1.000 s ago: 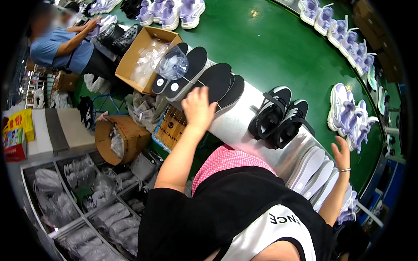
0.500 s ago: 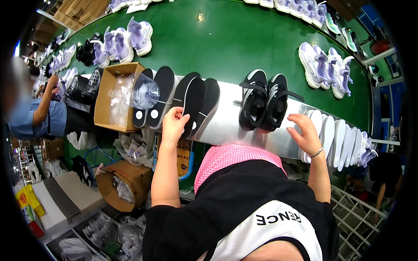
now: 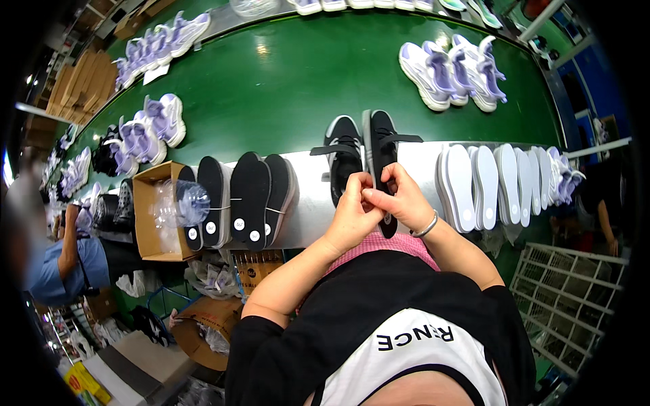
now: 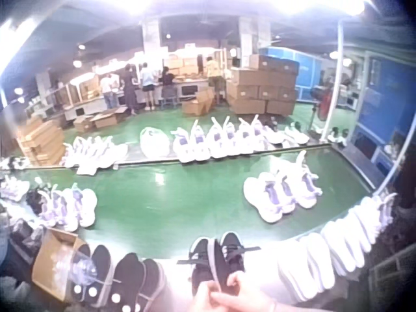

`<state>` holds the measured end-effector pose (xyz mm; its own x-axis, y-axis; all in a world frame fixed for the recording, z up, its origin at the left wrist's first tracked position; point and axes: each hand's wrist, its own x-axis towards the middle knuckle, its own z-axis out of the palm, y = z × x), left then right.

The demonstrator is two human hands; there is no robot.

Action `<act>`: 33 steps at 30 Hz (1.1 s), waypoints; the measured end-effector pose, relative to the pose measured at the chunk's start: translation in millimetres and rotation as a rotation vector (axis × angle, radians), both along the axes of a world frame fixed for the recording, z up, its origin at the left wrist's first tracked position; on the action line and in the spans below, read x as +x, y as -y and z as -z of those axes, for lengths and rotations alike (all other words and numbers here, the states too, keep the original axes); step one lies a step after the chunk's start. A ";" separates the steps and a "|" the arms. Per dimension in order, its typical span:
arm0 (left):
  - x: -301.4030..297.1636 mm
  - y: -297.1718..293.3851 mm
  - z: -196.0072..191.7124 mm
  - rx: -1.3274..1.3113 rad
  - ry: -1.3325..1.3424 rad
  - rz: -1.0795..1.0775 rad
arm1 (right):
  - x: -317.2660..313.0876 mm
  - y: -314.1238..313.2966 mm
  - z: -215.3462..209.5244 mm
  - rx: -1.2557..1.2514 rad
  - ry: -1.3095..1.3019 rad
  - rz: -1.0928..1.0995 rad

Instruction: The person inserts white insoles into various shoes, including purple and black sneakers, on an assembly line. They move between a work table and a storage area to collect a plastic bag filled with insoles and then continue placing them into shoes one at a time.

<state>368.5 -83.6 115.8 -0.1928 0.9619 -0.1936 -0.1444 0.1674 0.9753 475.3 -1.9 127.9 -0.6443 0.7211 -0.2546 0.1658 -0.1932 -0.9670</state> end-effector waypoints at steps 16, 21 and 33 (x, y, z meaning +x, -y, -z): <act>-5.0 -124.1 36.8 0.100 -1.151 0.493 | 114.1 -39.7 -22.2 -0.225 0.282 -0.193; -5.5 -116.0 47.4 0.237 -0.850 0.404 | 108.5 -50.6 -21.9 -0.340 0.390 -0.193; 4.1 -107.8 37.6 0.193 -1.023 0.407 | 107.8 -55.8 -16.7 -0.362 0.438 -0.319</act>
<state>372.6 24.2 78.2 0.1604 0.9864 0.0350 0.7719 -0.1475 0.6184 583.1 53.9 144.6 -0.5940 0.3311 -0.7331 0.6328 -0.3703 -0.6800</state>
